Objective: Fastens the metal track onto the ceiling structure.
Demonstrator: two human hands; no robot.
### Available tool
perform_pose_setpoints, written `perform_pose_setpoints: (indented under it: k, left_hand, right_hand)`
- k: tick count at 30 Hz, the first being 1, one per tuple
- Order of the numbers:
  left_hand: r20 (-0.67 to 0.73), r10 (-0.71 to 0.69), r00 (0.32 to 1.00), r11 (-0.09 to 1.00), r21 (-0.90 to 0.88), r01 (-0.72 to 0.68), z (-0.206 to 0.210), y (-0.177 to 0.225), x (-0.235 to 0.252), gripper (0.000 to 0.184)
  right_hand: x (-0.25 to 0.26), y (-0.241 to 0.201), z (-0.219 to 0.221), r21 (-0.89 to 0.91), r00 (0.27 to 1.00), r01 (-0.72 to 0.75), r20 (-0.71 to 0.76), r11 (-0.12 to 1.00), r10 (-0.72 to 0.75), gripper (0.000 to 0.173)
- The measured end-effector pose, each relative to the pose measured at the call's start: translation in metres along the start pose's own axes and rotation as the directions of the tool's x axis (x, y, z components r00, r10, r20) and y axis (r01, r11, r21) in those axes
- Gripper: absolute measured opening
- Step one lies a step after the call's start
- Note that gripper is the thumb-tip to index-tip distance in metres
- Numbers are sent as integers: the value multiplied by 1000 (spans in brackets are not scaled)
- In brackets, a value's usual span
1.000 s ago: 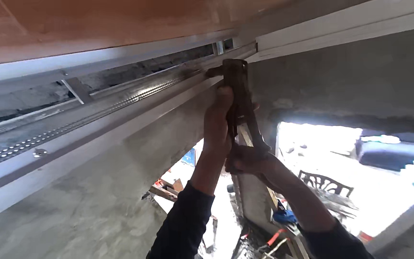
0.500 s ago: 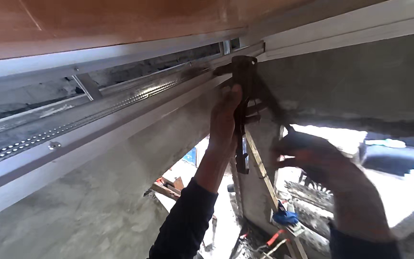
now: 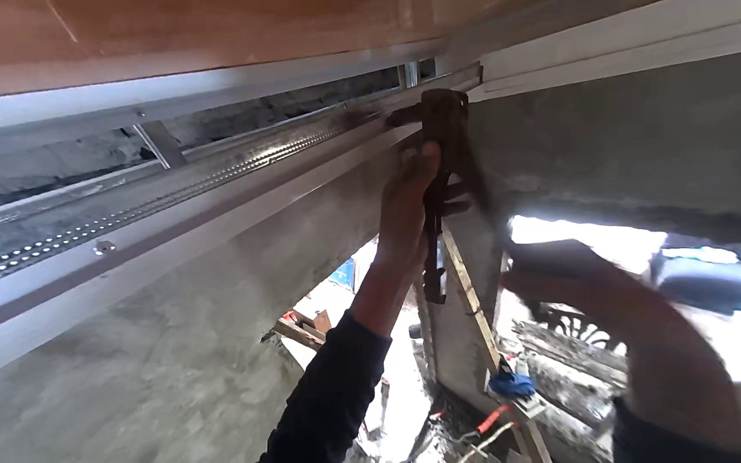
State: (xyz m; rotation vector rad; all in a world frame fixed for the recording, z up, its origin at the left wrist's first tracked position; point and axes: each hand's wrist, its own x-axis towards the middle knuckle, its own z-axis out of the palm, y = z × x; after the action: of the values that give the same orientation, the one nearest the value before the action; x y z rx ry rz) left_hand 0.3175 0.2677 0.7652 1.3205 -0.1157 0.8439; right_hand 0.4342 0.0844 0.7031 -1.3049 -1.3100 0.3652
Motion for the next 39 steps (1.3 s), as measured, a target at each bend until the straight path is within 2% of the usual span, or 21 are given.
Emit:
perform_pose_setpoints:
  k: [2, 3, 6, 8, 10, 12, 14, 17, 18, 19, 21, 22, 23, 25, 26, 28, 30, 32, 34, 37, 39]
  left_hand:
    - [16, 28, 999, 995, -91, -26, 1, -1, 12, 38]
    - [21, 31, 999, 993, -115, -28, 2, -2, 14, 39]
    - [-3, 17, 1000, 998, -52, -17, 1, -1, 2, 39]
    - [-7, -4, 1000, 999, 53, 4, -3, -1, -13, 42]
    - [2, -2, 1000, 999, 48, 2, -4, -1, -12, 42]
    - [3, -10, 1000, 1000, -15, 10, -2, 0, -7, 41]
    - [13, 13, 1000, 993, -114, -11, 1, 0, 6, 38]
    - [46, 30, 998, 985, -170, -22, 1, -1, 14, 38]
    - [46, 29, 999, 986, -163, -21, 0, -1, 14, 38]
    - [35, 26, 999, 990, -137, -21, 0, 0, 14, 38]
    - [22, 16, 1000, 996, -91, -14, 0, 1, 12, 38]
    - [29, 20, 999, 995, -97, -17, -1, 0, 13, 39]
    - [28, 24, 999, 995, -102, -21, 0, 0, 13, 39]
    - [8, 14, 1000, 997, -82, -13, 1, 0, 9, 40]
    - [2, 10, 1000, 999, -38, -10, 0, 0, 5, 40]
    - [-12, -6, 1000, 998, 63, 6, -2, 1, -8, 41]
    - [-18, 2, 1000, 998, 57, -1, -2, 0, -9, 40]
    - [-6, -17, 1000, 1000, 17, 18, -3, 0, -9, 40]
    - [17, -33, 999, 999, -13, 33, -6, 0, -8, 40]
    - [57, 11, 998, 992, -129, -3, -4, -2, 6, 36]
    - [55, 26, 998, 990, -143, -17, -3, -1, 14, 37]
  right_hand:
    - [-24, 1, -31, 310, 988, 149, -90, 939, -127, 22]
    - [-24, 2, -28, 344, 985, 156, -118, 926, -123, 32]
    - [10, 13, 27, 202, 997, -75, 43, 976, 68, 58]
    - [26, 28, 56, 394, 979, -165, 175, 904, 103, 49]
    - [37, 37, 75, 479, 986, -152, 130, 865, 101, 33]
    - [47, 40, 97, 469, 991, -118, -6, 876, 136, 14]
    - [53, 42, 102, 385, 992, -94, -42, 918, 119, 11]
    - [40, 26, 61, -56, 996, -76, 45, 996, 78, 17]
    - [27, 14, 39, -124, 997, -48, 51, 991, 55, 18]
    - [11, 4, 14, -63, 1000, -12, 27, 998, 14, 17]
    - [-17, -4, -19, 300, 988, 138, -112, 944, -109, 18]
    - [-19, -4, -21, 356, 975, 182, -188, 916, -121, 24]
    - [-13, -2, -13, 349, 977, 144, -201, 926, -76, 35]
    - [10, 5, 24, 183, 996, -59, -58, 981, 71, 55]
    - [20, 11, 43, 166, 992, -122, 23, 979, 120, 56]
    - [32, 24, 64, 370, 984, -170, 107, 913, 139, 39]
    - [42, 34, 77, 425, 992, -125, 34, 896, 122, 29]
    - [52, 39, 99, 419, 985, -77, -106, 905, 133, 14]
    - [56, 38, 103, 313, 980, -87, -141, 946, 137, 8]
    - [41, 19, 62, -108, 992, -123, -23, 987, 121, 20]
    - [13, -2, 12, -60, 999, -16, 51, 998, 19, 16]
